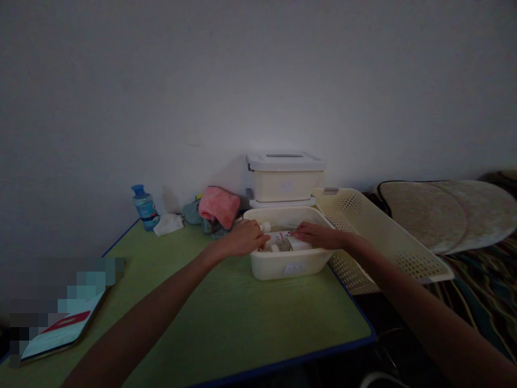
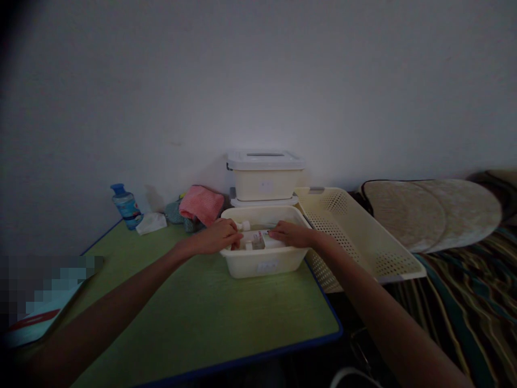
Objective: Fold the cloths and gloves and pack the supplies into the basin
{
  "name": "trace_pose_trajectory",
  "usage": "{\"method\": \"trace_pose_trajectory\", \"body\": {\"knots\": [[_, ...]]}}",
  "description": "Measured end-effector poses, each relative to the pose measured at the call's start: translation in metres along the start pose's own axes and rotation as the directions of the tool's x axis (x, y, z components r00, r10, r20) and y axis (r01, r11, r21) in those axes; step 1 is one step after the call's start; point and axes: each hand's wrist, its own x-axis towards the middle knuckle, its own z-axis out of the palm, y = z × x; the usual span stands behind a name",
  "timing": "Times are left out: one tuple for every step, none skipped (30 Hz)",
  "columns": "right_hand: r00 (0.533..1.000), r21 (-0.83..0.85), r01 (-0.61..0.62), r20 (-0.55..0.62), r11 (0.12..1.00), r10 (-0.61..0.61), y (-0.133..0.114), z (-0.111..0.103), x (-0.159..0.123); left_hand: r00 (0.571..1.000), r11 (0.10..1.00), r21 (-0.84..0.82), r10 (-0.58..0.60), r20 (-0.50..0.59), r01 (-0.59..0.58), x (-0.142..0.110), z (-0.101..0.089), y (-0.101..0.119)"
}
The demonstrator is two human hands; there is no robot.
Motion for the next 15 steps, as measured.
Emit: {"method": "trace_pose_trajectory", "body": {"knots": [[1.000, -0.008, -0.001, -0.006, 1.000, 0.001, 0.000, 0.001, 0.001, 0.999, 0.998, 0.055, 0.039, 0.034, -0.041, 0.000, 0.000, -0.001], [1.000, -0.016, -0.002, -0.014, 1.000, 0.002, 0.000, 0.002, 0.003, 0.993, 0.987, 0.127, 0.086, 0.080, -0.096, 0.001, 0.001, -0.001], [1.000, -0.023, -0.003, -0.025, 1.000, 0.003, 0.000, 0.003, 0.004, 0.985, 0.970, 0.192, 0.124, 0.122, -0.146, 0.001, 0.001, -0.002], [0.999, -0.030, -0.004, -0.037, 1.000, 0.003, 0.000, 0.003, 0.004, 0.982, 0.959, 0.225, 0.144, 0.124, -0.169, 0.002, 0.002, -0.003], [0.999, -0.036, -0.006, -0.052, 0.999, 0.004, -0.001, 0.004, 0.005, 0.980, 0.952, 0.249, 0.155, 0.123, -0.181, 0.002, 0.002, -0.003], [0.998, -0.041, -0.007, -0.070, 0.999, 0.004, -0.002, 0.005, 0.004, 0.979, 0.945, 0.268, 0.160, 0.122, -0.188, 0.002, 0.002, -0.003], [0.996, -0.046, -0.008, -0.094, 0.999, 0.003, -0.003, 0.005, 0.004, 0.979, 0.939, 0.287, 0.161, 0.128, -0.192, 0.002, 0.002, -0.002], [0.992, -0.051, -0.011, -0.126, 0.999, 0.004, -0.005, 0.005, 0.003, 0.978, 0.933, 0.304, 0.156, 0.141, -0.193, 0.001, 0.002, -0.001], [0.986, -0.056, -0.018, -0.169, 0.998, 0.008, -0.006, 0.005, 0.002, 0.976, 0.929, 0.318, 0.144, 0.162, -0.190, 0.001, 0.001, 0.000], [0.974, -0.061, -0.031, -0.225, 0.998, 0.016, -0.006, 0.003, 0.000, 0.974, 0.927, 0.328, 0.127, 0.187, -0.183, 0.001, -0.001, 0.002], [0.956, -0.066, -0.049, -0.291, 0.997, 0.028, -0.006, 0.000, -0.001, 0.970, 0.928, 0.328, 0.107, 0.217, -0.176, 0.001, -0.004, 0.004], [0.931, -0.068, -0.072, -0.362, 0.995, 0.042, -0.005, -0.004, -0.001, 0.965, 0.933, 0.320, 0.087, 0.246, -0.166, 0.002, -0.008, 0.005], [0.898, -0.069, -0.096, -0.436, 0.993, 0.057, -0.003, -0.011, -0.002, 0.963, 0.941, 0.302, 0.071, 0.262, -0.151, 0.005, -0.012, 0.007], [0.858, -0.066, -0.121, -0.509, 0.990, 0.070, 0.000, -0.020, -0.001, 0.965, 0.951, 0.279, 0.062, 0.254, -0.135, 0.008, -0.018, 0.008], [0.813, -0.062, -0.144, -0.577, 0.988, 0.082, 0.004, -0.031, 0.000, 0.975, 0.960, 0.253, 0.062, 0.213, -0.117, 0.013, -0.024, 0.010]]}}
